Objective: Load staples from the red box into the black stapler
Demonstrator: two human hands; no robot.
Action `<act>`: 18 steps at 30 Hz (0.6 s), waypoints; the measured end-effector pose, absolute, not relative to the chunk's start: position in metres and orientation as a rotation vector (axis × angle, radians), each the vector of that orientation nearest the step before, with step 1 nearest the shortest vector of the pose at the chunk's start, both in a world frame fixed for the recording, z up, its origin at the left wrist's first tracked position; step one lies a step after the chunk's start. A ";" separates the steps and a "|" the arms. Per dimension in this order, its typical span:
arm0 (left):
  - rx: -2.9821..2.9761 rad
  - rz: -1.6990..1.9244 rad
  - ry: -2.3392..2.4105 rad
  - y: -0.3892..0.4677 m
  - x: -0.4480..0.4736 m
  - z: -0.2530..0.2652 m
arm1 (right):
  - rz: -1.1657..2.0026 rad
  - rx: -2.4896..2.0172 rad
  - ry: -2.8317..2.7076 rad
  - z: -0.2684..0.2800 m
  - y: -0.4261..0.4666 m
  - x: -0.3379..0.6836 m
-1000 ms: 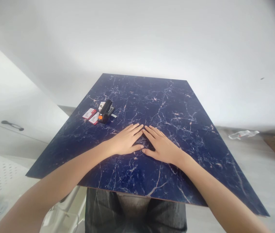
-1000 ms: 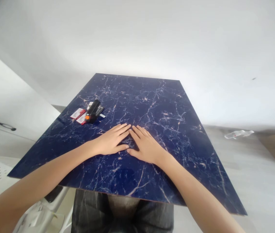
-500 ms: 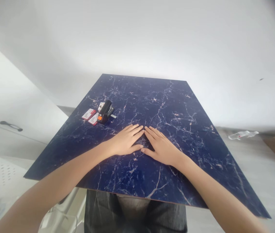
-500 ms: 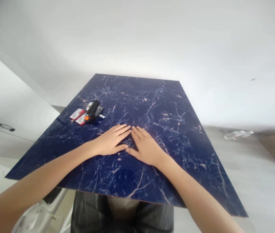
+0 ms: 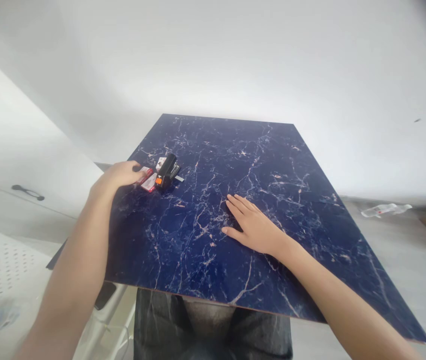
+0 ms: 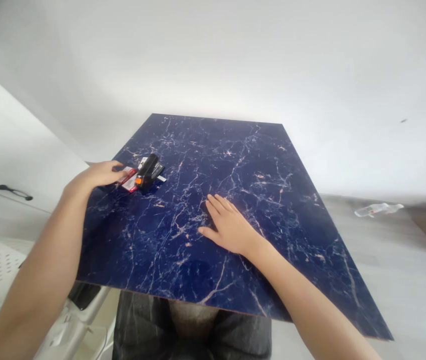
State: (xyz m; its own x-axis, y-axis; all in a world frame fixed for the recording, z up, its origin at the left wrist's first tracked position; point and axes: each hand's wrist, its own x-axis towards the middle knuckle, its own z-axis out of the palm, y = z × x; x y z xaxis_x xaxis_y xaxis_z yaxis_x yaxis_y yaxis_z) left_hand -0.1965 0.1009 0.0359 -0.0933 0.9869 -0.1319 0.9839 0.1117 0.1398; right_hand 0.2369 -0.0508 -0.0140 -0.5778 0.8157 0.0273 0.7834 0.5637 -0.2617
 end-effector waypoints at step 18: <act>2.566 0.286 2.007 0.038 -0.060 0.055 | 0.350 -1.348 -2.631 -0.016 -0.051 0.239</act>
State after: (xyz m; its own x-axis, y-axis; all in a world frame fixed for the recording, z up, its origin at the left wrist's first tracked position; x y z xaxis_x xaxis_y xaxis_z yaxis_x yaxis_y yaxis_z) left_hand -0.0601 0.0379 0.0551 0.2346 0.9479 0.2156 0.9704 -0.2414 0.0057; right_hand 0.2386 -0.0505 -0.0156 -0.5789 0.8145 0.0391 0.7759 0.5649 -0.2807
